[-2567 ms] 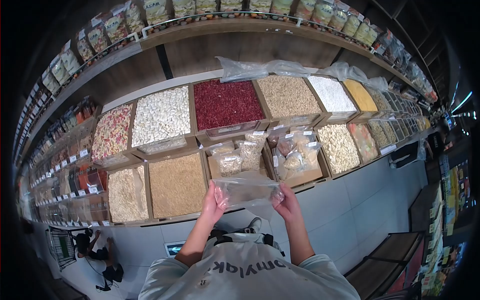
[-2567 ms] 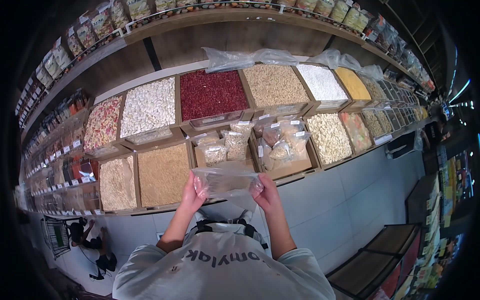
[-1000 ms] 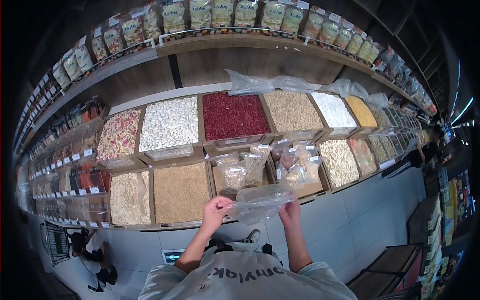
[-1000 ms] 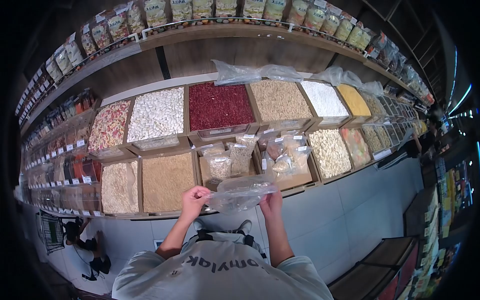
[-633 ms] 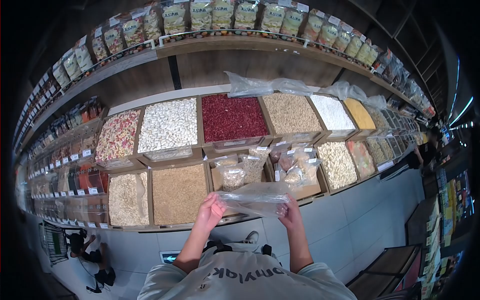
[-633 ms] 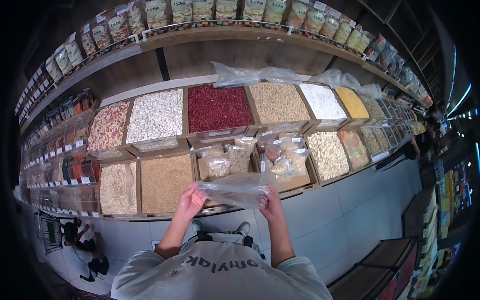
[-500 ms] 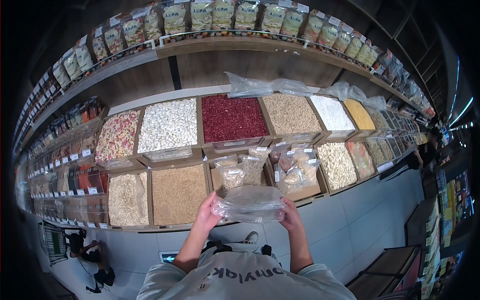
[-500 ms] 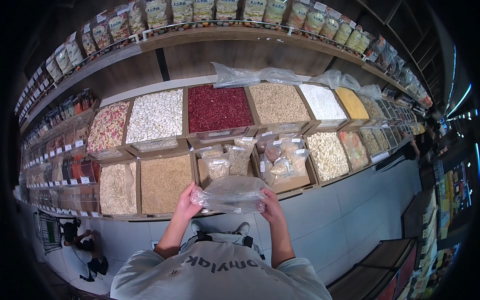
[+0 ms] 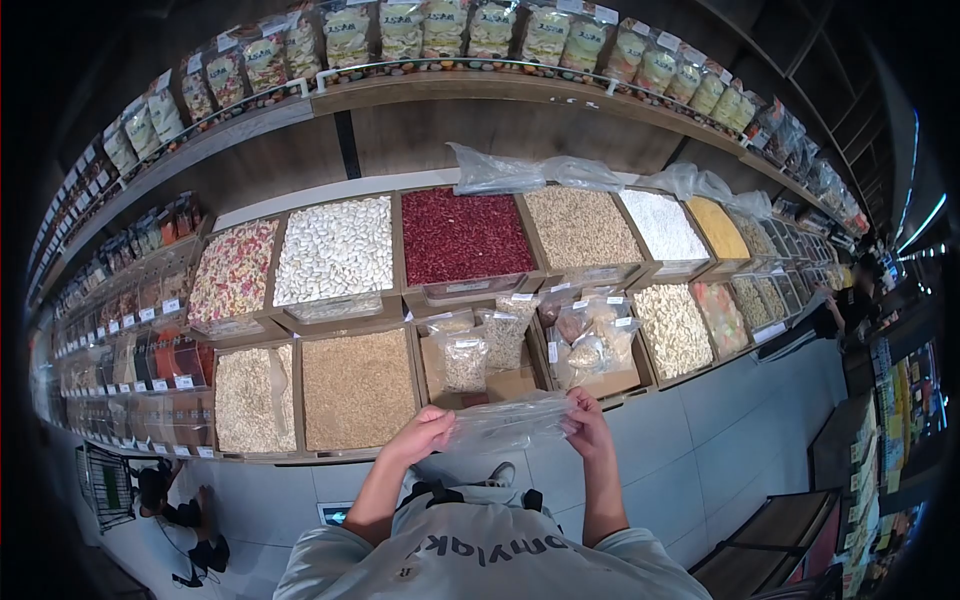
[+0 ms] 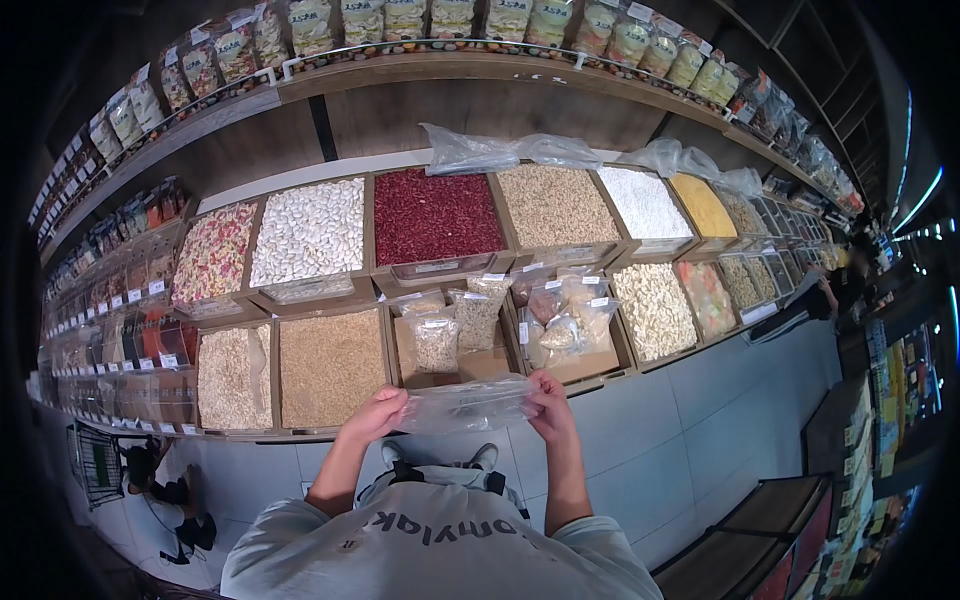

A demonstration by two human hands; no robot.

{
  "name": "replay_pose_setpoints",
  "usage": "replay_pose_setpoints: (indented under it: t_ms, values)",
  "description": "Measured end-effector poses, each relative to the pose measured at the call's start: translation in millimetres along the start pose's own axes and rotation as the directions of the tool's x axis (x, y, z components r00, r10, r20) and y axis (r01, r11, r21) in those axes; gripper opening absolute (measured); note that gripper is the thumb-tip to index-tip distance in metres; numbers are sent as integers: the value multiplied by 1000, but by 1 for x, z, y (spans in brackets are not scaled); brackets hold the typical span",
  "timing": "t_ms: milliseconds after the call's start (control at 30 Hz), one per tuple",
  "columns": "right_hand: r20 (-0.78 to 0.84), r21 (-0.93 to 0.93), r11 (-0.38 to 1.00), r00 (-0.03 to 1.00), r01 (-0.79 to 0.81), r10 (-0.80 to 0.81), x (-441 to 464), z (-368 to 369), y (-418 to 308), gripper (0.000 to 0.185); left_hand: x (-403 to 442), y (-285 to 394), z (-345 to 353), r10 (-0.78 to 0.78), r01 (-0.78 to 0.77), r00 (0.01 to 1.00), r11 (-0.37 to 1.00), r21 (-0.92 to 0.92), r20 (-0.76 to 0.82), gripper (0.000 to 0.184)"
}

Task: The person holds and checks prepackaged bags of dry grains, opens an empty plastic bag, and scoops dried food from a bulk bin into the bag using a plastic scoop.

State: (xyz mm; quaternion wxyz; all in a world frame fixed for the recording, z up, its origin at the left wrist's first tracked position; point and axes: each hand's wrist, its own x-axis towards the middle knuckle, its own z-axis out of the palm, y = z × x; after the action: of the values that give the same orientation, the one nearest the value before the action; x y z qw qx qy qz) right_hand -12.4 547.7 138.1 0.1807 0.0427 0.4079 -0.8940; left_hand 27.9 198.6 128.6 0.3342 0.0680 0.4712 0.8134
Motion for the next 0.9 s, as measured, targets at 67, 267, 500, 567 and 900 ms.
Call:
replay_pose_setpoints:
  t_ms: [67, 267, 500, 567, 900]
  values:
    - [16, -92, 996, 1000, -15, 16, -8, 11, -7, 15, -1, -6, 2, 138, -176, 982, 914, -364, -130, 37]
    - [189, -156, 966, 953, -208, 236, -18, 14, -8, 28, -3, 45, 54, -52, -290, 898, 677, -677, -436, 40]
    - [443, -192, 941, 831, -280, 338, -14, -16, 8, 31, 6, 8, -5, 193, -119, 981, 701, -703, 26, 35]
    - [415, -72, 972, 880, -222, 231, -15, -15, 11, 29, -3, 17, -3, 4, -46, 990, 952, -301, -139, 21]
    - [171, 529, 848, 983, -31, -71, -2, -6, 8, 16, 5, 36, 43, 247, -17, 931, 763, 646, -268, 23]
